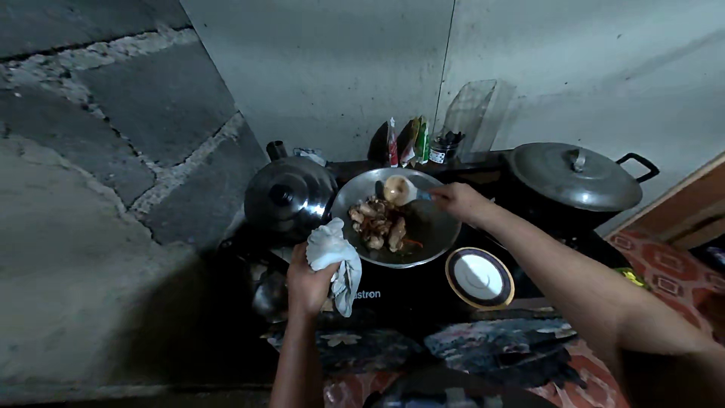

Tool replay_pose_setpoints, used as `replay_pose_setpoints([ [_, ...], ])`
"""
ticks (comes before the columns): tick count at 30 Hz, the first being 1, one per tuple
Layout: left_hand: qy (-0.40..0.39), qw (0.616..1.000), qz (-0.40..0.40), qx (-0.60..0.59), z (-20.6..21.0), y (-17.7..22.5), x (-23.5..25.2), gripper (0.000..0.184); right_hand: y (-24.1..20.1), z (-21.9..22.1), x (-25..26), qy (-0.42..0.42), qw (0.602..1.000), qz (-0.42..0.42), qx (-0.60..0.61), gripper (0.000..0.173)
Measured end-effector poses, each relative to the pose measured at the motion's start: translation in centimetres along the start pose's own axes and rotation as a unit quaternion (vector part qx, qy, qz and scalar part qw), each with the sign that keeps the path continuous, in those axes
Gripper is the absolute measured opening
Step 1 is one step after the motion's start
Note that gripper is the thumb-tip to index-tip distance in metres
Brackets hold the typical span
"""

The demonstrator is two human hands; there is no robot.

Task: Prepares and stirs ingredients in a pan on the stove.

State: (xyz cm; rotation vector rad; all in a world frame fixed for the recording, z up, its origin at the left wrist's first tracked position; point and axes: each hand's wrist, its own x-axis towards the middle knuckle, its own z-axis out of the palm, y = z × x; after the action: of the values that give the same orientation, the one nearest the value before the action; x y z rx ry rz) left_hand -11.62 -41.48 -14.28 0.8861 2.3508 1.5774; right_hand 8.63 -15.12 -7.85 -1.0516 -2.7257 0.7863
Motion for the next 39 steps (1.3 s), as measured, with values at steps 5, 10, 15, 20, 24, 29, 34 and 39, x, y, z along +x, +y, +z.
replay_pose_setpoints([
  [5, -0.005, 1.0, 0.001, 0.002, 0.1, 0.0, -0.1, 0.065, 0.8, 1.1, 1.3, -0.047, 0.995, 0.082, 0.013, 0.036],
  [10, 0.0, 1.0, 0.023, 0.004, 0.2, -0.3, 0.1, 0.064, -1.8, 0.8, -0.2, -0.082, 0.991, 0.047, 0.1, 0.035],
  [15, 0.001, 1.0, 0.012, 0.015, 0.2, -0.2, 0.1, 0.064, -2.4, -0.3, 1.1, 0.014, 1.0, -0.02, 0.006, 0.031],
  [20, 0.014, 1.0, 0.018, -0.001, 0.5, -0.4, 0.2, 0.063, -3.1, 3.4, 3.8, -0.042, 0.997, 0.039, -0.048, 0.038],
  [24, 0.025, 0.999, 0.034, -0.003, 0.8, -0.5, 0.2, 0.062, -5.7, 4.2, 1.4, -0.112, 0.979, -0.087, -0.144, 0.039],
  [29, 0.023, 0.999, 0.037, 0.004, 0.6, -0.4, 0.4, 0.062, -4.7, 0.7, -4.7, -0.103, 0.945, -0.165, -0.265, 0.042],
  [34, 0.009, 1.0, 0.016, 0.019, 0.4, -0.5, 0.5, 0.066, -1.5, -4.0, -9.8, 0.02, 0.941, -0.201, -0.272, 0.036],
  [39, 0.009, 1.0, -0.009, 0.016, 0.5, 0.0, 0.3, 0.07, -2.5, -4.2, -14.0, -0.034, 0.942, -0.171, -0.286, 0.036],
])
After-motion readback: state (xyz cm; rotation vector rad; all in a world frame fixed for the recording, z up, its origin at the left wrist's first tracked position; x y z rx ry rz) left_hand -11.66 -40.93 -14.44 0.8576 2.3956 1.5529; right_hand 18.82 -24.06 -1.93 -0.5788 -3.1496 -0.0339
